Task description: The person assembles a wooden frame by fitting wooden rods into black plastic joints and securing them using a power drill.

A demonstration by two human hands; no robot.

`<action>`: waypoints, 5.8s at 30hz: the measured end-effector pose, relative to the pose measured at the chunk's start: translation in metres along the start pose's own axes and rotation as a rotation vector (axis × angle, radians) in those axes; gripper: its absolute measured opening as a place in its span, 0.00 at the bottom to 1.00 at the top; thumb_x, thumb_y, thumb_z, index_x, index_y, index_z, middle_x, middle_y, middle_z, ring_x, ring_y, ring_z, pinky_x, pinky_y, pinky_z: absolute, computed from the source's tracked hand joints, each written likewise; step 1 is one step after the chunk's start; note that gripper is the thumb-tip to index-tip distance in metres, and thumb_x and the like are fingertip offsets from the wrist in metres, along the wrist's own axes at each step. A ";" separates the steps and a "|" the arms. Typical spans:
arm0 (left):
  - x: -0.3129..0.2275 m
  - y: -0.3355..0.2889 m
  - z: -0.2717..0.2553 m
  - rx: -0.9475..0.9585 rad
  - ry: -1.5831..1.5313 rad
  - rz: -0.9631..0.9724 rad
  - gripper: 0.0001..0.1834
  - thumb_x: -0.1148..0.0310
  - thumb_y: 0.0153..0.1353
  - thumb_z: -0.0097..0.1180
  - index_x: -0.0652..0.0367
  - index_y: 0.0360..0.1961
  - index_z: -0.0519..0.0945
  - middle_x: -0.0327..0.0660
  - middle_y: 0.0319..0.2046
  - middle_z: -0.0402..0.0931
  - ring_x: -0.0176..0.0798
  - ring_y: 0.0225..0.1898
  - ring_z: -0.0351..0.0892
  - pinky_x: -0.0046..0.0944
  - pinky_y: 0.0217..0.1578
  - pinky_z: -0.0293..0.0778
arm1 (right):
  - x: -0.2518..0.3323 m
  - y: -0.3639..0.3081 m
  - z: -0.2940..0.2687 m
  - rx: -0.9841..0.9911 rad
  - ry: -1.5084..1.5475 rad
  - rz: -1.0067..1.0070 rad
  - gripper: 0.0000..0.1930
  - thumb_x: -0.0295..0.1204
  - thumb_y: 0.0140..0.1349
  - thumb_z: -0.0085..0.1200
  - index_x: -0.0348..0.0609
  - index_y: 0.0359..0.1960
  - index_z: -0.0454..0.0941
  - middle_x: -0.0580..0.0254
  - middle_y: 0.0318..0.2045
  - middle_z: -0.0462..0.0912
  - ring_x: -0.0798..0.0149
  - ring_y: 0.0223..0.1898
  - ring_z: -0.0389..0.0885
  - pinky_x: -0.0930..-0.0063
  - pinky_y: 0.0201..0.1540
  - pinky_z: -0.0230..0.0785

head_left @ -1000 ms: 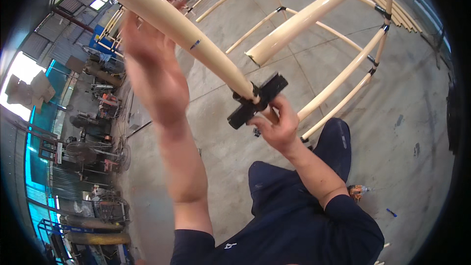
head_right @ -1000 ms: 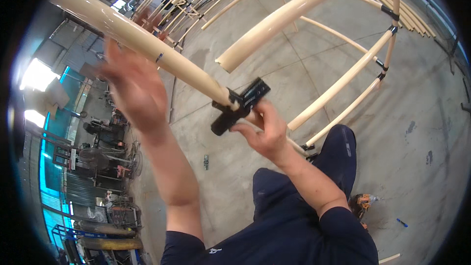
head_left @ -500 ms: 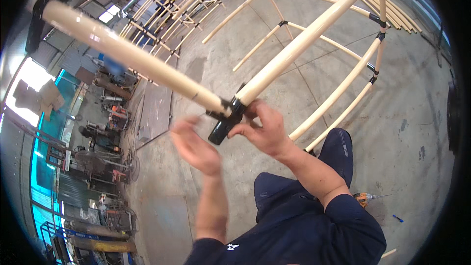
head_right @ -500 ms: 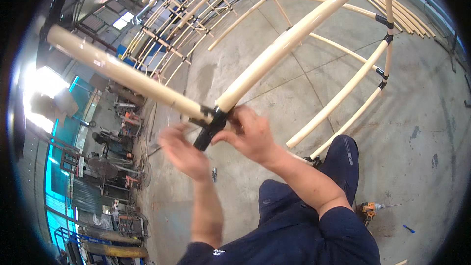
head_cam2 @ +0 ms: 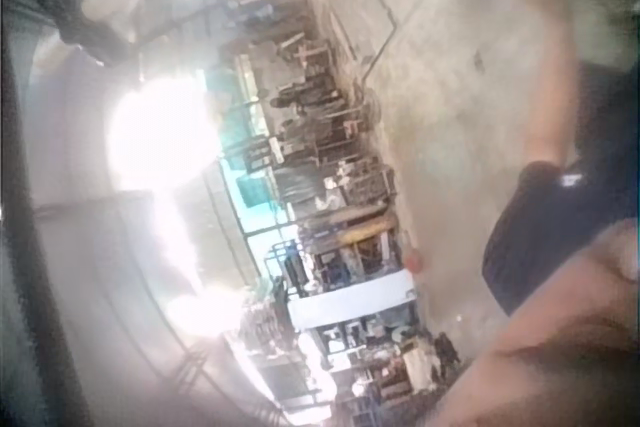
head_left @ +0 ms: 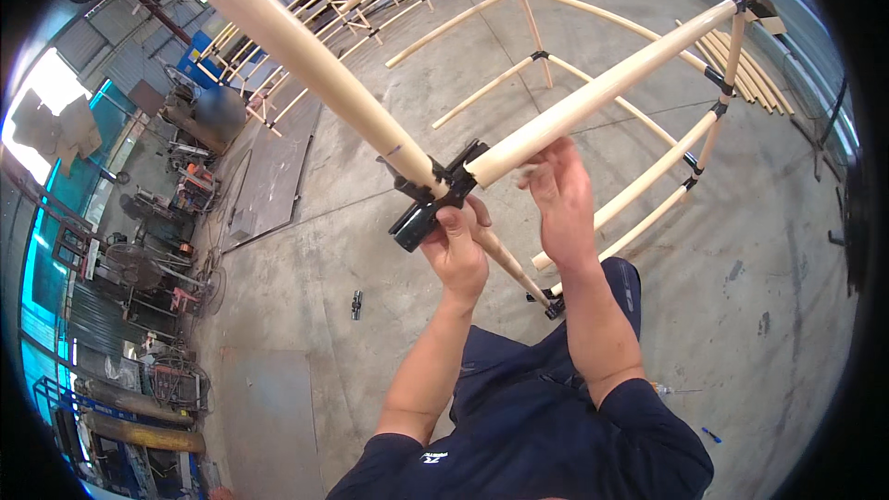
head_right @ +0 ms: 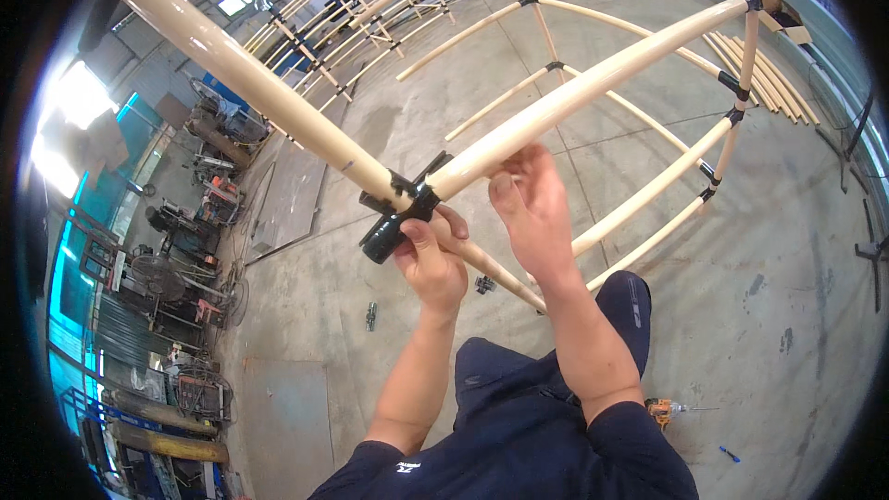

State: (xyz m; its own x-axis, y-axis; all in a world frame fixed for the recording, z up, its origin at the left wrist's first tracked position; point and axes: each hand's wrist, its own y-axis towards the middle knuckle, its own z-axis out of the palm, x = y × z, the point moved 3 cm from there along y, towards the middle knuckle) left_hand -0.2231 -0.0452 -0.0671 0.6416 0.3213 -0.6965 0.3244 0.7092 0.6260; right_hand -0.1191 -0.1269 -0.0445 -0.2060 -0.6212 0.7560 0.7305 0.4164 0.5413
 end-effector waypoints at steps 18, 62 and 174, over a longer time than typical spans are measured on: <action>-0.037 -0.002 -0.018 0.094 -0.113 -0.138 0.28 0.43 0.72 0.47 0.62 0.47 0.75 0.48 0.36 0.79 0.38 0.23 0.74 0.36 0.21 0.68 | -0.001 0.039 0.020 -0.291 0.503 0.096 0.17 0.42 0.75 0.46 0.37 0.45 0.71 0.54 0.31 0.80 0.71 0.26 0.73 0.77 0.30 0.66; -0.028 0.010 0.006 0.077 -0.095 -0.122 0.33 0.37 0.70 0.42 0.55 0.58 0.73 0.42 0.41 0.79 0.38 0.28 0.71 0.37 0.29 0.68 | 0.000 0.042 0.012 -0.224 0.724 0.032 0.14 0.38 0.78 0.43 0.38 0.47 0.66 0.64 0.30 0.75 0.79 0.29 0.70 0.82 0.30 0.66; 0.345 -0.391 -0.168 0.645 1.083 -0.782 0.09 0.66 0.65 0.56 0.55 0.45 0.79 0.44 0.47 0.73 0.51 0.51 0.77 0.52 0.49 0.77 | -0.110 -0.092 -0.077 0.673 -1.235 -0.554 0.15 0.21 0.38 0.63 0.44 0.30 0.75 0.61 0.27 0.75 0.53 0.34 0.74 0.59 0.43 0.63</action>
State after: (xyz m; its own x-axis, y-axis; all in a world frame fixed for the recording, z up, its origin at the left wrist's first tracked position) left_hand -0.2456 -0.1065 -0.6113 -0.5606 0.5042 -0.6569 0.7658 0.6175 -0.1796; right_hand -0.1133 -0.1479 -0.2053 -0.9989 -0.0078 0.0458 0.0243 0.7538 0.6566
